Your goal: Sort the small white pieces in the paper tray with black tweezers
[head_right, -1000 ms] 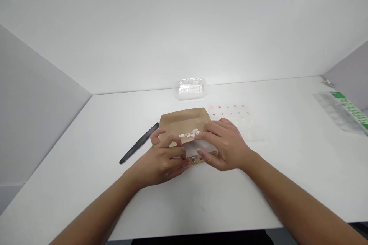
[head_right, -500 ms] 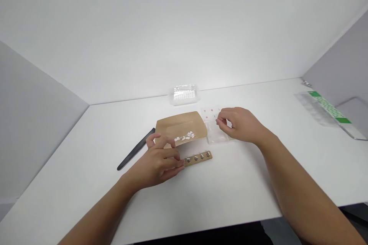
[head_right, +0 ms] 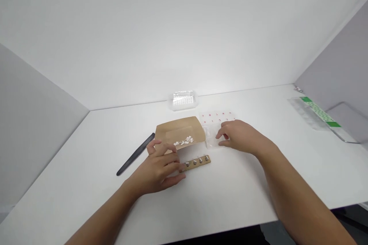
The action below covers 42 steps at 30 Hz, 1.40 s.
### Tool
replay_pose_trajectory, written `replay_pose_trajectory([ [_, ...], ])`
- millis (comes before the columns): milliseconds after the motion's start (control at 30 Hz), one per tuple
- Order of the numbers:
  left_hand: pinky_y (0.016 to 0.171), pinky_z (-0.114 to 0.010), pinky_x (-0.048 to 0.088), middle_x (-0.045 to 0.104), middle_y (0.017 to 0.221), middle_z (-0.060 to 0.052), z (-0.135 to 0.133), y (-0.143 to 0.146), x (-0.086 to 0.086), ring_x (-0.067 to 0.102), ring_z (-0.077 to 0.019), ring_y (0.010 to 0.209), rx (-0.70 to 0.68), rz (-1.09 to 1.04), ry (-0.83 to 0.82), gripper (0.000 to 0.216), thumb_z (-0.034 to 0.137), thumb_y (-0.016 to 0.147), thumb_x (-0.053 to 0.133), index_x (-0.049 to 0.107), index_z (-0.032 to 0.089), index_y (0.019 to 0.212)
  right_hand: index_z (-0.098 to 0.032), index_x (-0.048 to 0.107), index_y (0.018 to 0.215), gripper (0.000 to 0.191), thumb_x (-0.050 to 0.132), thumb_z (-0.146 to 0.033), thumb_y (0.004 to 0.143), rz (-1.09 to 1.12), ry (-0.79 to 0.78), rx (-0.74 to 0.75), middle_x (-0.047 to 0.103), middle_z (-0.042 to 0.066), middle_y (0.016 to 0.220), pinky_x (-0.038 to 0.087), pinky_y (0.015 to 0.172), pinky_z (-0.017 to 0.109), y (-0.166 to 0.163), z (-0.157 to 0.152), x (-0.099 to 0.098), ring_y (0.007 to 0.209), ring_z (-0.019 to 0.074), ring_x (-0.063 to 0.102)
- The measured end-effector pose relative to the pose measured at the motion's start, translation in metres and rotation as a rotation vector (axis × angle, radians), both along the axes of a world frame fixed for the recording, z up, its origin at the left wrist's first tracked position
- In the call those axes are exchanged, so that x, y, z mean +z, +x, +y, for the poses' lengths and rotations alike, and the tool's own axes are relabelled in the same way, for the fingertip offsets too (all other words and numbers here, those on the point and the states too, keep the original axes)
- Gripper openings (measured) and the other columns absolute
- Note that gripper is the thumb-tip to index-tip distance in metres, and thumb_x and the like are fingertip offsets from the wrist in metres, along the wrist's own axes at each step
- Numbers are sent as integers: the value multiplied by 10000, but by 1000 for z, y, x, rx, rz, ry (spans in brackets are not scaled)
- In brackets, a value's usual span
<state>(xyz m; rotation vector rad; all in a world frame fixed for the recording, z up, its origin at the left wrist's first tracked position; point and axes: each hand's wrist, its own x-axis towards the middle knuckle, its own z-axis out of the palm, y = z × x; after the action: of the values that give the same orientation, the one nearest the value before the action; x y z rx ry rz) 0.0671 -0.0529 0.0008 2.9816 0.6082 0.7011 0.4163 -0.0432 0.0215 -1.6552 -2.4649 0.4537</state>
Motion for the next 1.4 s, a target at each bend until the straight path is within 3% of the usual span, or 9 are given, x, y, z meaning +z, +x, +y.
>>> replay_pose_trajectory([
  [100,1104,-546,272,703,805,-14,-2,1,-1,615,-271,1076,-2,-16,-14,198,417,918,718,691,224,952,-302,801,959,178,659,-385,890,-27,-3,-31,681,23,849,443,618,317,-3,-1,-2,694,177,624],
  [267,1077,-531,292,752,856,-41,-4,3,1,620,-269,1051,22,-61,-15,309,415,940,685,645,214,1172,-278,776,873,187,594,-307,903,8,-22,-19,683,30,856,446,599,309,-7,-2,-2,699,179,623],
  [433,1051,-513,274,752,845,-28,-3,3,1,620,-266,1029,28,-86,2,301,397,942,675,618,209,1170,-246,716,750,201,594,-305,898,67,-35,8,678,32,847,439,581,302,-6,-3,0,670,169,608],
  [667,1049,-499,258,749,846,-22,-3,3,-2,624,-261,1022,22,-94,11,244,374,931,688,638,219,1112,-289,763,908,216,604,-430,947,140,-126,24,706,36,982,503,643,312,3,2,4,774,182,647],
  [933,1020,-483,270,747,849,-8,-3,4,0,622,-254,1012,30,-120,32,201,324,920,697,646,221,1085,-260,756,916,286,643,-522,932,280,-126,-61,738,44,939,510,698,329,2,3,15,824,200,647],
  [1100,972,-453,291,739,859,6,-6,9,-1,608,-246,1018,111,-280,-25,144,188,894,691,658,241,1024,-246,744,955,334,695,-572,899,556,-36,-47,730,36,877,494,651,296,-30,-2,16,768,174,629],
  [1200,940,-439,326,739,954,-7,-8,12,-2,608,-238,1011,147,-385,-113,220,166,890,695,672,257,1089,-235,727,932,306,754,-533,867,747,-104,-15,739,35,910,517,625,272,-63,-13,7,737,150,638],
  [1300,907,-414,412,724,1015,-34,-10,15,-2,623,-215,977,108,-486,-238,317,159,901,690,664,257,1201,-237,711,875,267,824,-472,818,909,-179,-48,732,10,806,548,611,267,-91,-26,-2,656,135,641],
  [1400,856,-375,506,699,1029,-61,-11,18,0,626,-197,953,31,-562,-382,343,145,915,669,675,243,1244,-239,690,832,255,856,-429,792,1034,-234,-92,745,11,810,584,631,271,-104,-35,-7,711,156,693],
])
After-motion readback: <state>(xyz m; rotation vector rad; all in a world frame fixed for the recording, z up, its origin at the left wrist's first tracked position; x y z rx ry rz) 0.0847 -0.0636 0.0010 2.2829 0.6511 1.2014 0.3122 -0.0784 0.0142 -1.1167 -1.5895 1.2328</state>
